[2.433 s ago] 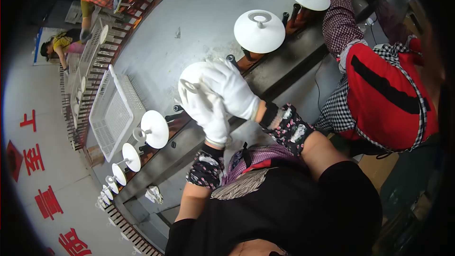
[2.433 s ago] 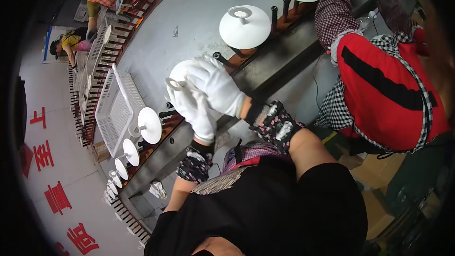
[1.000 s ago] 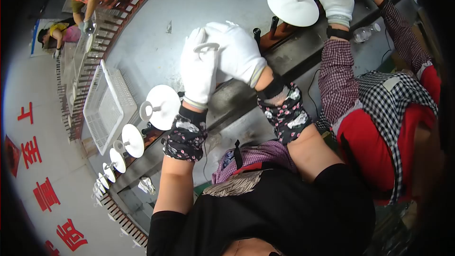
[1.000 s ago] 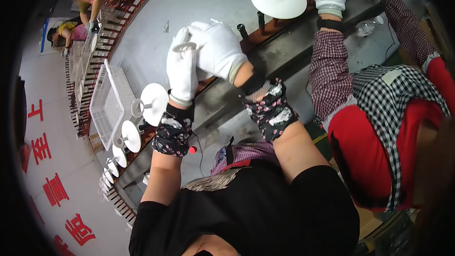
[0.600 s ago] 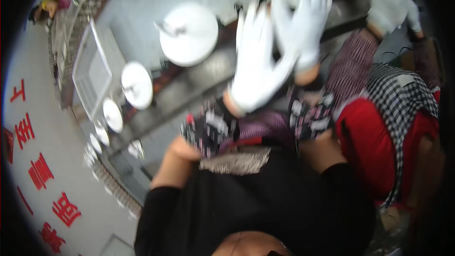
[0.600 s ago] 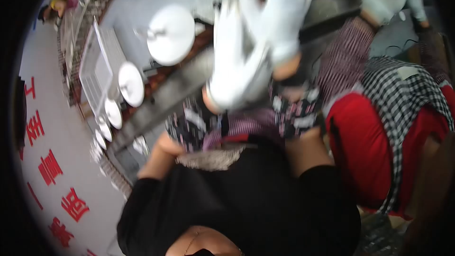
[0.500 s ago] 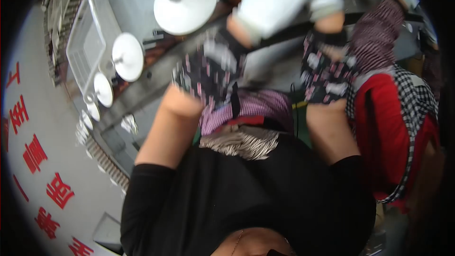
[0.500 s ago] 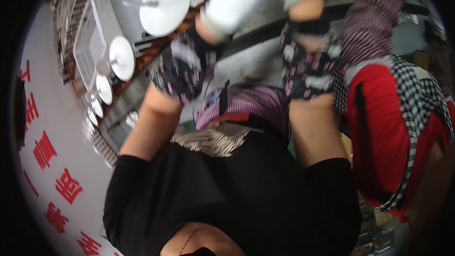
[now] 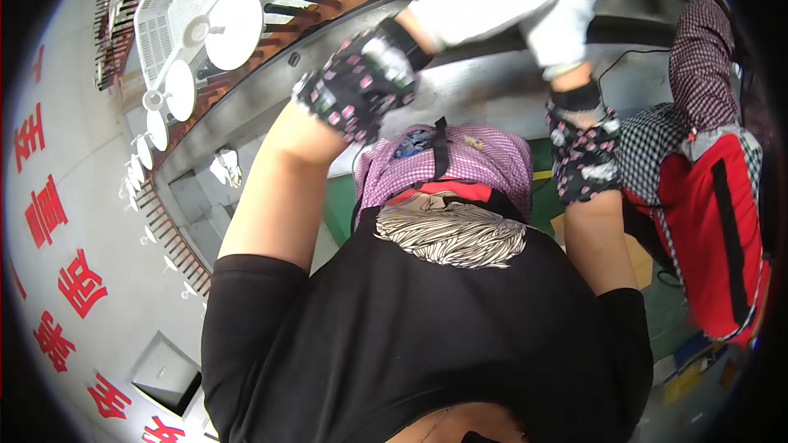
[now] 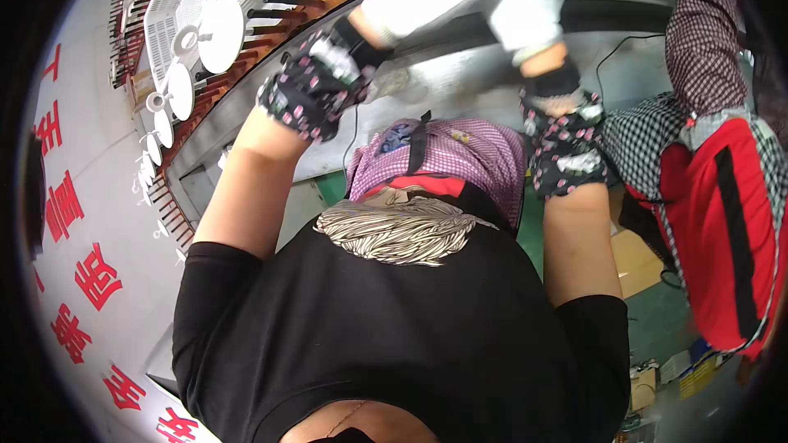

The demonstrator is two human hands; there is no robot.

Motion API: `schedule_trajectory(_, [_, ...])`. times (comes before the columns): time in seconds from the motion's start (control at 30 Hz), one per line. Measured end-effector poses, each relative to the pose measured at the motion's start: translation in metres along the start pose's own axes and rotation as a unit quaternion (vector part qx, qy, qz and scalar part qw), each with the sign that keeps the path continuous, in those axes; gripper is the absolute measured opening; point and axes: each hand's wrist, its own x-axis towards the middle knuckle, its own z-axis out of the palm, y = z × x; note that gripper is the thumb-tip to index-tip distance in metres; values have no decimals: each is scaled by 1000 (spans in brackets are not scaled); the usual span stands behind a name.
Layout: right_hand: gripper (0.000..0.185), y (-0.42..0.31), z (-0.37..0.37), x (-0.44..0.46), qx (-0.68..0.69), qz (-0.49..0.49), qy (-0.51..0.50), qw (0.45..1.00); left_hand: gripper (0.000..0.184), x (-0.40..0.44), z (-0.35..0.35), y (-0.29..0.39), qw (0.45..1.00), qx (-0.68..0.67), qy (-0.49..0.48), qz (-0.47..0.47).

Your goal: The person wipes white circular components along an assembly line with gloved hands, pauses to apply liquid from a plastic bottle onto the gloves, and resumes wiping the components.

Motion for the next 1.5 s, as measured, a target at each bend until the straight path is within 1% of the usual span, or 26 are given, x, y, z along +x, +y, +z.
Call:
schedule_trajectory(0.03, [45,-8,0,-25,64,6,-50,997,53,-25,-32,6,987,-43,-145,-58])
schedule_trajectory(0.07, [42,-16,-1,-50,129,18,-99,987,47,-38,-48,11,908,-322,-203,-177])
schedule_trajectory(0.1, [39,-25,-1,-75,189,36,-145,971,56,-66,-74,1,944,-153,-240,-167])
schedule_trajectory(0.13, [42,-36,16,-112,111,4,-91,990,50,-87,-89,-14,935,-243,-204,-158])
schedule_trajectory(0.17, [36,-57,0,-112,178,55,-211,960,51,-93,-106,-14,924,-255,-193,-209])
schedule_trajectory(0.2, [35,-70,4,-125,231,19,-162,959,53,-99,-122,-15,910,-269,-178,-260])
schedule_trajectory(0.23, [39,-77,-4,-128,245,18,-312,918,55,-101,-139,-11,894,-282,-160,-309])
schedule_trajectory(0.3, [45,-94,-4,-145,183,-50,-343,920,54,-113,-161,6,882,-255,-133,-374])
schedule_trajectory(0.37, [37,-89,17,-164,146,-45,-376,914,52,-145,-170,3,915,-176,-143,-333])
schedule_trajectory(0.43, [31,-76,36,-171,118,-34,-416,901,55,-174,-175,-9,942,49,-283,-171])
schedule_trajectory(0.5, [26,-75,48,-162,94,-10,-472,877,71,-197,-178,8,847,-168,-208,-460])
schedule_trajectory(0.53, [25,-69,52,-157,128,-3,-461,878,93,-215,-172,-1,805,-290,-203,-476])
schedule_trajectory(0.57, [25,-62,49,-156,128,-12,-439,889,110,-228,-164,-14,835,-137,-285,-450])
schedule_trajectory(0.63, [27,-52,49,-131,145,-138,-389,899,124,-220,-156,-2,825,-132,-312,-452])
schedule_trajectory(0.7, [26,-47,42,-112,278,-56,-351,892,117,-219,-145,-17,819,-183,-337,-426])
schedule_trajectory(0.77, [24,-49,30,-95,407,116,-341,840,95,-185,-146,9,724,-486,-257,-416])
schedule_trajectory(0.8, [29,-65,19,-79,437,482,-385,655,74,-187,-141,12,654,-557,-240,-451])
schedule_trajectory(0.87, [39,-54,28,-97,610,569,-267,483,65,-185,-143,23,553,-615,-234,-511])
schedule_trajectory(1.0, [40,-51,13,-117,830,538,-95,113,53,-197,-106,51,567,-614,-138,-531])
schedule_trajectory(1.1, [40,-49,16,-133,816,570,-64,70,48,-187,-125,64,530,-563,-177,-609])
schedule_trajectory(1.17, [36,-50,20,-142,795,589,-40,138,45,-176,-139,69,571,-554,-165,-583])
schedule_trajectory(1.23, [31,-48,24,-148,784,592,-25,185,44,-178,-144,62,535,-571,-155,-603])
schedule_trajectory(1.3, [28,-45,29,-153,779,590,-24,211,43,-187,-140,43,408,-605,-147,-667])
schedule_trajectory(1.37, [29,-42,35,-155,768,591,-35,243,50,-191,-134,43,474,-582,-172,-638])
schedule_trajectory(1.4, [30,-41,30,-143,784,609,-33,117,52,-188,-126,51,492,-585,-161,-624])
schedule_trajectory(1.5, [31,-41,37,-142,761,637,-37,119,55,-179,-118,62,518,-573,-172,-611])
